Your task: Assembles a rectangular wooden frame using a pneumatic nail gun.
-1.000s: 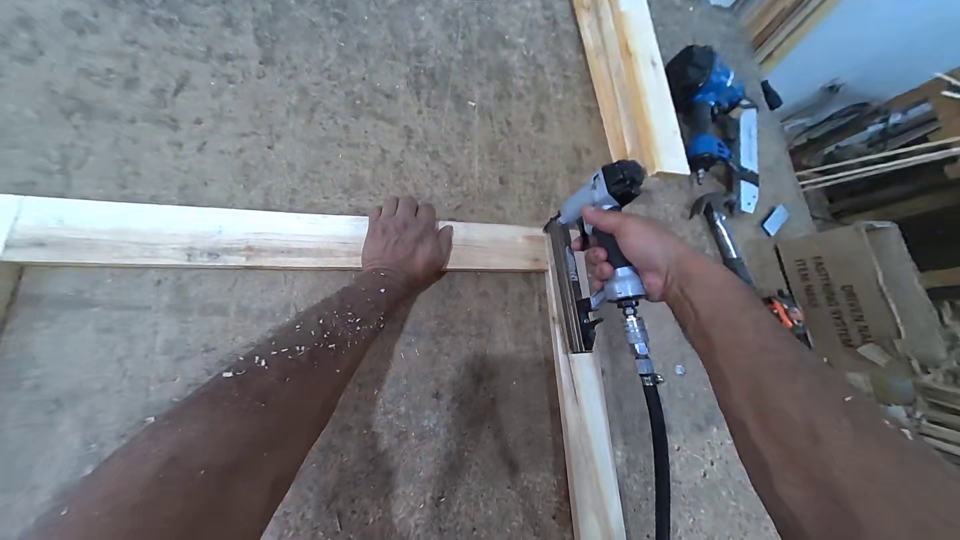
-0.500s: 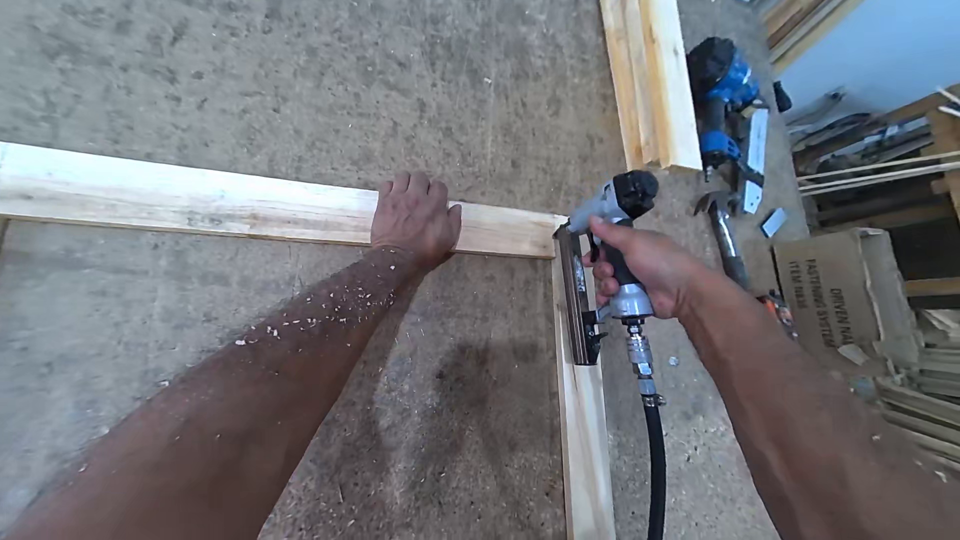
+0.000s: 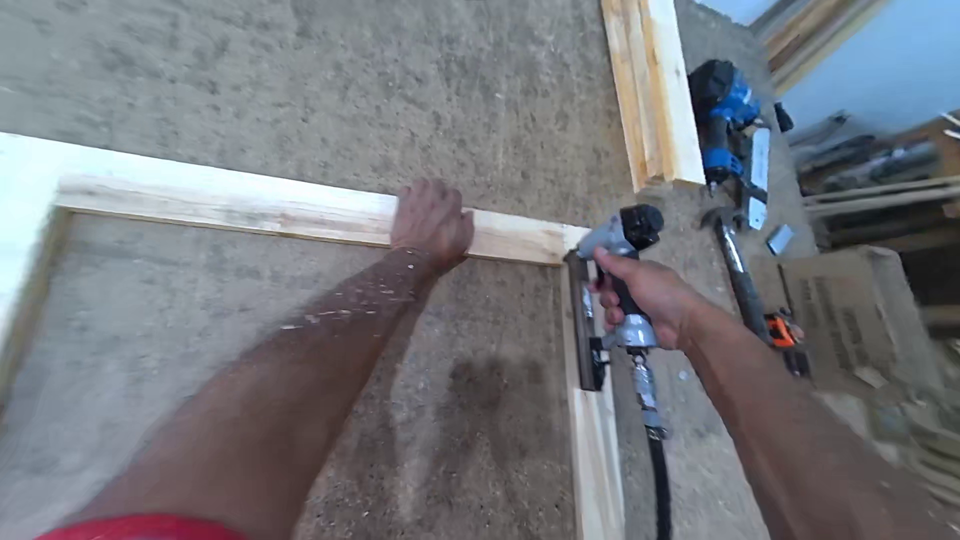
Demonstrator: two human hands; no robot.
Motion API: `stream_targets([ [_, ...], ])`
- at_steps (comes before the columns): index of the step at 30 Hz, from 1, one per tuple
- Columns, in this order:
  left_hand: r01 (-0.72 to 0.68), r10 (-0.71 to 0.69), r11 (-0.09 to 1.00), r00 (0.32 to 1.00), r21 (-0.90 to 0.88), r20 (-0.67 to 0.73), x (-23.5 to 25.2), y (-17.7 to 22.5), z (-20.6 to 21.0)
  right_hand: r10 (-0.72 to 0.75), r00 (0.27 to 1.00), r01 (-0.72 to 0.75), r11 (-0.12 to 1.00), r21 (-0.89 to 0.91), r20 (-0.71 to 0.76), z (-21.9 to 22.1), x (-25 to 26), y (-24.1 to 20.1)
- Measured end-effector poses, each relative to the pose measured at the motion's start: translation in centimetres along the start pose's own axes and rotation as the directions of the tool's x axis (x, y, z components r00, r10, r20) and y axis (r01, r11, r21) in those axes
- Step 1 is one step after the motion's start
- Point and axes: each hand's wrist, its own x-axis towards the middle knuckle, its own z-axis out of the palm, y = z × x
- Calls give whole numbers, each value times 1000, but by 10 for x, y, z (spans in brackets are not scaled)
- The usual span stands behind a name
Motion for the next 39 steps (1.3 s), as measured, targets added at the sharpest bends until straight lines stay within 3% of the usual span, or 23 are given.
stream_targets([
  [2,19,-21,995,1000,-101,-19,-7,3,-3,-46,999,46,998,-50,8,3,-7,-1],
  [5,65,-72,940,997,-334,-9,-29,-25,-33,-93,995,95,994,-50,37,-1,18,0],
  [8,258,-291,886,956,-385,-30,-140,-53,-95,-103,995,103,995,-3,14,-10,26,14],
  [10,572,-584,791,811,-219,7,-230,-99,-152,-118,993,118,993,12,-15,2,15,17],
  [12,826,-826,563,563,-13,30,-303,-164,-190,-111,994,111,994,-25,3,17,-6,20],
  [14,926,-933,356,345,124,98,-352,-218,-204,-101,990,107,993,-57,102,42,-40,20],
  [16,930,-941,312,274,195,196,-377,-243,-202,-102,964,129,987,-95,247,83,-86,12],
  [19,948,-929,282,232,148,288,-379,-263,-207,-112,908,193,967,-165,403,164,-157,-22],
  [21,936,-892,318,241,153,382,-379,-277,-215,-100,874,205,963,-175,476,219,-191,-51],
  [25,893,-747,449,392,-27,536,-385,-311,-237,-111,810,182,981,-67,576,320,-215,-117],
  [28,872,-633,420,479,-249,609,-391,-330,-233,-169,815,196,980,9,554,398,-203,-170],
  [32,881,-591,354,470,-314,655,-398,-347,-214,-234,881,221,972,79,412,485,-139,-214],
  [35,902,-587,343,425,-263,689,-398,-348,-214,-167,925,158,986,52,342,515,-105,-222],
  [39,894,-563,385,423,-227,710,-395,-350,-218,-131,943,129,991,26,306,529,-98,-223],
])
